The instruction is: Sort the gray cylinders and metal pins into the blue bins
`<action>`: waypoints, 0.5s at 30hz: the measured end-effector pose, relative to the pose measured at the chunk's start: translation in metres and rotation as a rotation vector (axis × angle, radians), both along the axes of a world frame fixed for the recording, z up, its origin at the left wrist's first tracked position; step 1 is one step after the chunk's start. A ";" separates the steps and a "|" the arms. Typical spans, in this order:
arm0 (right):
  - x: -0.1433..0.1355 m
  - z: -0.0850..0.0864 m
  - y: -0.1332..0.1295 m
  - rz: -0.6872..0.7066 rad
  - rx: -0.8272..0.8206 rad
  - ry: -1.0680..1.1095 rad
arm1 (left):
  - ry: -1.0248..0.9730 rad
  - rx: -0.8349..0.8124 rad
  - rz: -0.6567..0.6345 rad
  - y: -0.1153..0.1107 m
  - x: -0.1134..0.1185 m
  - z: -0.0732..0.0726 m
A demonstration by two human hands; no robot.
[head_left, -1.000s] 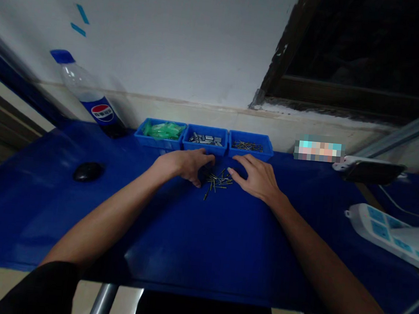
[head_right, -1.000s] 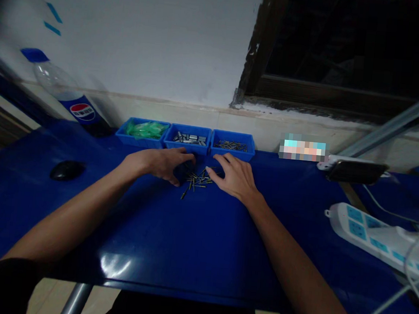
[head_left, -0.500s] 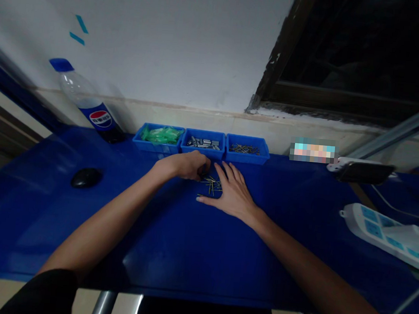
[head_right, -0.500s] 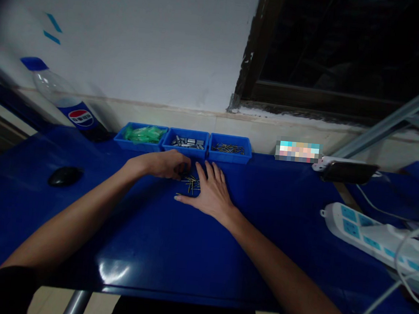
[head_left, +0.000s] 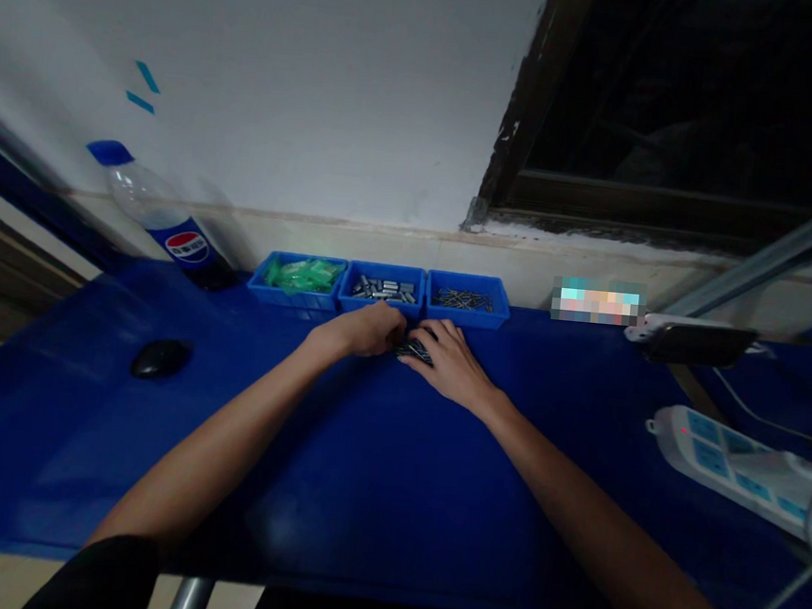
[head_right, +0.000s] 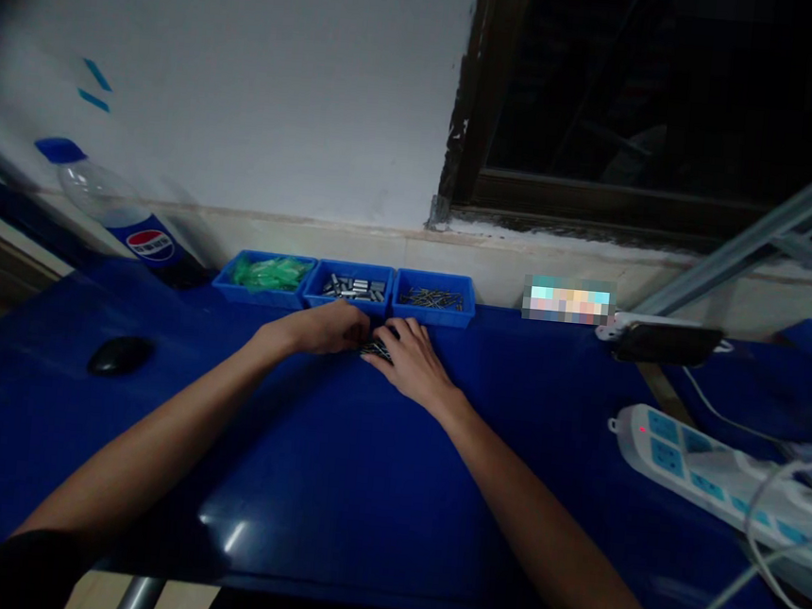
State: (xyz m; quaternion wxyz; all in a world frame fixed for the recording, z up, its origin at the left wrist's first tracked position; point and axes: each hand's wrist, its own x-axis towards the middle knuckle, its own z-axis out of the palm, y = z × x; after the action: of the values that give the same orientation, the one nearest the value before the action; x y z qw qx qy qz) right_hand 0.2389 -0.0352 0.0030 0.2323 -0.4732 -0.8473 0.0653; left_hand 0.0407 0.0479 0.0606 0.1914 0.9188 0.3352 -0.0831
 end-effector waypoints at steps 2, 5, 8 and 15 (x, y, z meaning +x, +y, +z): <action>0.004 -0.002 0.004 0.020 0.000 0.038 | 0.007 -0.001 0.004 0.001 0.003 0.001; 0.011 -0.006 0.010 0.014 0.006 0.151 | -0.006 -0.012 0.047 0.000 0.004 0.006; 0.014 -0.009 0.013 -0.001 0.010 0.297 | -0.066 -0.010 0.110 -0.002 0.000 0.008; 0.013 -0.006 0.010 -0.038 -0.013 0.489 | -0.402 -0.069 0.141 -0.002 -0.008 0.005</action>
State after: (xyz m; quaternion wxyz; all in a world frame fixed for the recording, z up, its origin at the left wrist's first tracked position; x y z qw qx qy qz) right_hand 0.2515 -0.0254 -0.0031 0.4284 -0.4605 -0.7566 0.1789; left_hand 0.0323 0.0456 0.0658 0.2914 0.8839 0.3508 0.1042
